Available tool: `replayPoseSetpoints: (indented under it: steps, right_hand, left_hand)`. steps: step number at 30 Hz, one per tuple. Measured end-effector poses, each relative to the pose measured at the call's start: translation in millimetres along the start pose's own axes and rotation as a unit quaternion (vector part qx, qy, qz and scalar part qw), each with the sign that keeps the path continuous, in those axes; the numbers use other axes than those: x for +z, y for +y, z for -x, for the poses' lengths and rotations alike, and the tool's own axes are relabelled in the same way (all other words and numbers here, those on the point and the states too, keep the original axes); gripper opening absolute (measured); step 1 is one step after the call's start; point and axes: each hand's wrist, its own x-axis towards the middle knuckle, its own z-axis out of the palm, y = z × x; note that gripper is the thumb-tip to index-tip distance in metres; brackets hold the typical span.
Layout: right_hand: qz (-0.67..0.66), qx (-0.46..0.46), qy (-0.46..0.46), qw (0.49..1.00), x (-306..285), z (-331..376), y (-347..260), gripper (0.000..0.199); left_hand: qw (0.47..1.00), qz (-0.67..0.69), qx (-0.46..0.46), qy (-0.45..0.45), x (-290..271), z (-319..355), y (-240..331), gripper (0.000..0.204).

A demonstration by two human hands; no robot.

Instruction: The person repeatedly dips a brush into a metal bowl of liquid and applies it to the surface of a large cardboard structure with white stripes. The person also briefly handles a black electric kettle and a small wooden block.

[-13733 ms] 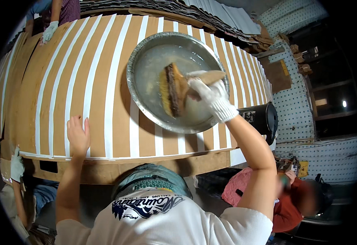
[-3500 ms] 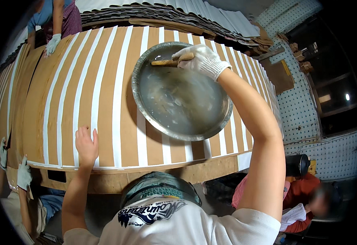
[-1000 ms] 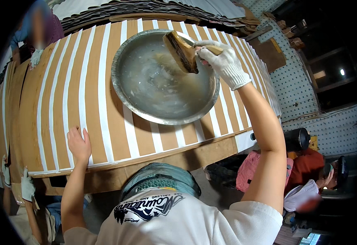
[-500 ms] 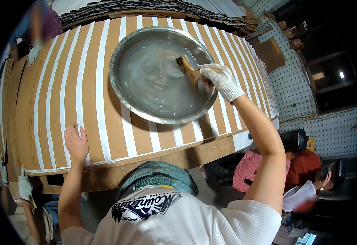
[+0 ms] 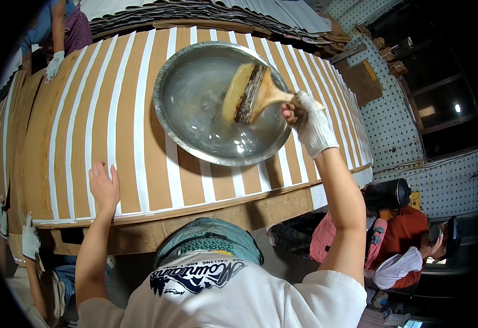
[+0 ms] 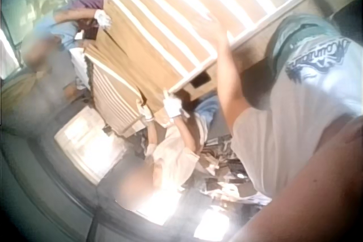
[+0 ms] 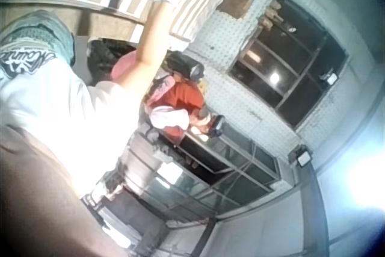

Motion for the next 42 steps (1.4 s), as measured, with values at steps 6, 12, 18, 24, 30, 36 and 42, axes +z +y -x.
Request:
replayPoseSetpoints:
  steps: [6, 12, 18, 24, 30, 36, 42]
  right_hand:
    - [0.032, -0.151, -0.051, 0.987, 4.0, -0.1, -66.7, 0.043]
    - [0.011, -0.232, -0.070, 0.970, 13.4, 3.5, -114.9, 0.037]
    - [-0.011, -0.270, -0.093, 0.958, 0.5, -5.8, -137.6, 0.031]
    - [0.005, -0.303, -0.068, 0.950, -4.1, -2.4, -146.4, 0.034]
    - [0.087, -0.318, -0.074, 0.941, 6.8, -9.3, -130.5, 0.041]
    - [0.240, -0.316, -0.088, 0.914, 33.4, -28.2, -86.2, 0.030]
    - [0.510, -0.371, -0.103, 0.769, 30.7, -67.4, -45.4, 0.026]
  left_hand:
    - [1.000, 0.000, -0.009, -0.005, 0.5, 1.1, -0.8, 0.027]
    - [1.000, -0.001, -0.009, 0.008, -2.0, 0.0, 1.6, 0.026]
    - [1.000, -0.001, 0.000, 0.020, -1.0, 1.7, -0.5, 0.025]
    - [1.000, 0.004, -0.007, 0.008, 0.1, 0.1, 1.0, 0.025]
    - [1.000, -0.002, -0.011, 0.007, -1.1, 1.3, 0.1, 0.027]
    - [1.000, 0.010, -0.008, 0.005, 1.4, 1.2, -0.1, 0.026]
    - [1.000, 0.009, -0.008, -0.003, -0.1, 0.1, -0.1, 0.026]
